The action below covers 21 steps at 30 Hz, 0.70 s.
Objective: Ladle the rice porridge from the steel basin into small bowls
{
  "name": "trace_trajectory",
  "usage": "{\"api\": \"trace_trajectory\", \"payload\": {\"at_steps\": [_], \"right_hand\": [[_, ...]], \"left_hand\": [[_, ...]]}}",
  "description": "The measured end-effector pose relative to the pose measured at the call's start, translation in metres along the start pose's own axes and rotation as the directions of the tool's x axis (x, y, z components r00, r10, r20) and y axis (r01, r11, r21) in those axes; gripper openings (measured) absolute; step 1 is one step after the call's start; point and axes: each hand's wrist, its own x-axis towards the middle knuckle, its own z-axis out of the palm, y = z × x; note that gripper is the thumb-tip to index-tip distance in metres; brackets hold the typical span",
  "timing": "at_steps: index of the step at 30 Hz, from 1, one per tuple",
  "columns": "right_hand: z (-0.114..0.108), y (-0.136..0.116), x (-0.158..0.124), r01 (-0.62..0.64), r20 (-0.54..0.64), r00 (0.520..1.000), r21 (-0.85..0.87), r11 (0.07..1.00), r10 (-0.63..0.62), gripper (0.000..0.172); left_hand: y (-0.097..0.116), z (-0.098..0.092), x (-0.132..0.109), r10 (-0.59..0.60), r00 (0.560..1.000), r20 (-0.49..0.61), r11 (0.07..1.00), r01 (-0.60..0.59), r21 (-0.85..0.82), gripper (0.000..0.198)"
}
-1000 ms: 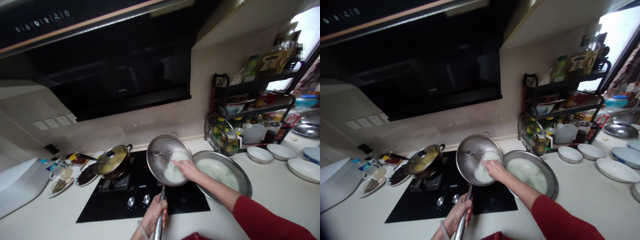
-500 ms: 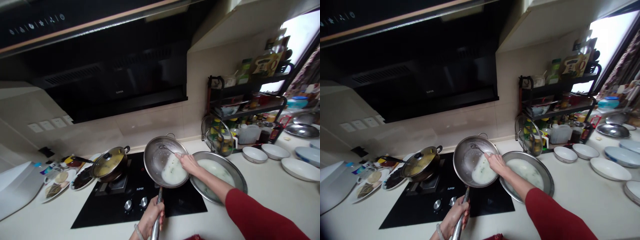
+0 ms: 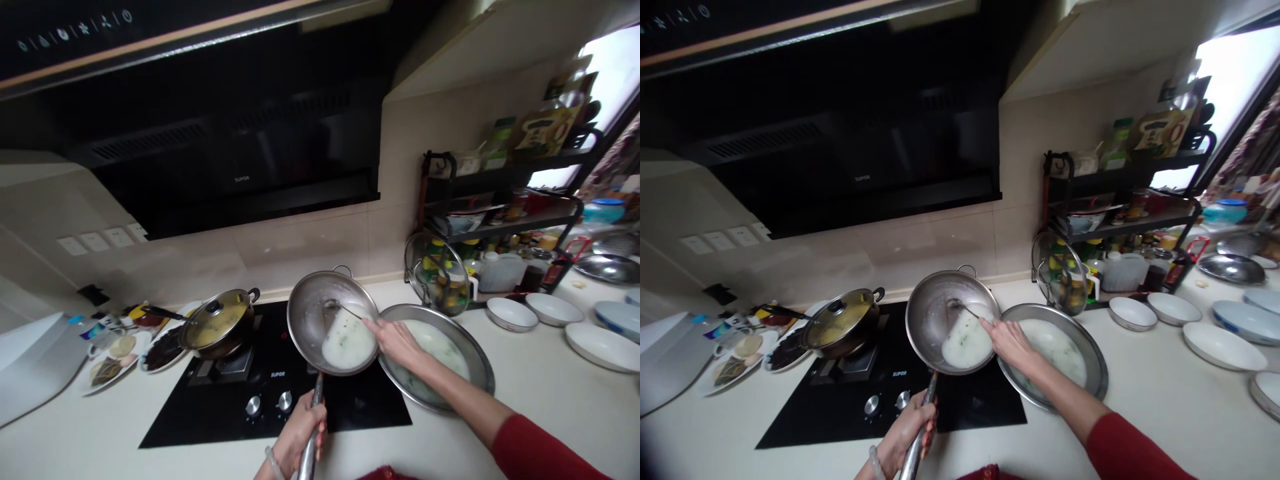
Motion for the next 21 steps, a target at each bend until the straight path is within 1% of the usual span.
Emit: {"api": "trace_trajectory", "payload": {"at_steps": [3, 5, 9, 11, 13, 16, 19, 21], "right_hand": [[0.004, -0.007, 0.017, -0.051, 0.003, 0.999, 0.01, 0.999, 0.051, 0.065], [0.008, -0.008, 0.014, -0.054, 0.021, 0.998, 0.012, 0.998, 0.054, 0.063], [0.01, -0.001, -0.018, -0.015, 0.059, 0.998, 0.012, 1.0, 0.015, 0.059], [0.008, 0.005, -0.034, -0.037, 0.052, 0.998, 0.046, 0.998, 0.035, 0.057], [0.007, 0.012, -0.045, -0.105, 0.014, 0.994, 0.118, 0.987, 0.104, 0.052], [0.008, 0.021, -0.053, -0.223, -0.042, 0.97, 0.247, 0.943, 0.24, 0.048], [0.016, 0.023, -0.056, -0.283, -0.046, 0.946, 0.375, 0.883, 0.322, 0.046], [0.022, 0.02, -0.057, -0.304, -0.023, 0.931, 0.5, 0.811, 0.363, 0.044]], "left_hand": [[0.0, 0.0, 0.001, -0.003, 1.0, 0.004, 1.0, 0.003, 0.006, 0.023], [-0.001, 0.001, 0.001, -0.005, 1.0, -0.001, 1.0, 0.005, 0.013, 0.023], [0.0, 0.001, 0.0, 0.007, 1.0, 0.008, 1.0, -0.007, -0.003, 0.023], [0.001, 0.001, -0.001, 0.014, 1.0, 0.013, 1.0, -0.014, -0.021, 0.023], [0.002, 0.001, -0.002, 0.015, 1.0, 0.01, 1.0, -0.015, -0.025, 0.023], [0.003, 0.002, -0.003, 0.007, 1.0, 0.013, 1.0, -0.007, -0.016, 0.022], [0.005, 0.002, -0.005, 0.004, 1.0, 0.023, 1.0, -0.004, -0.006, 0.022], [0.006, 0.002, -0.006, 0.005, 1.0, 0.028, 1.0, -0.005, 0.0, 0.022]]}}
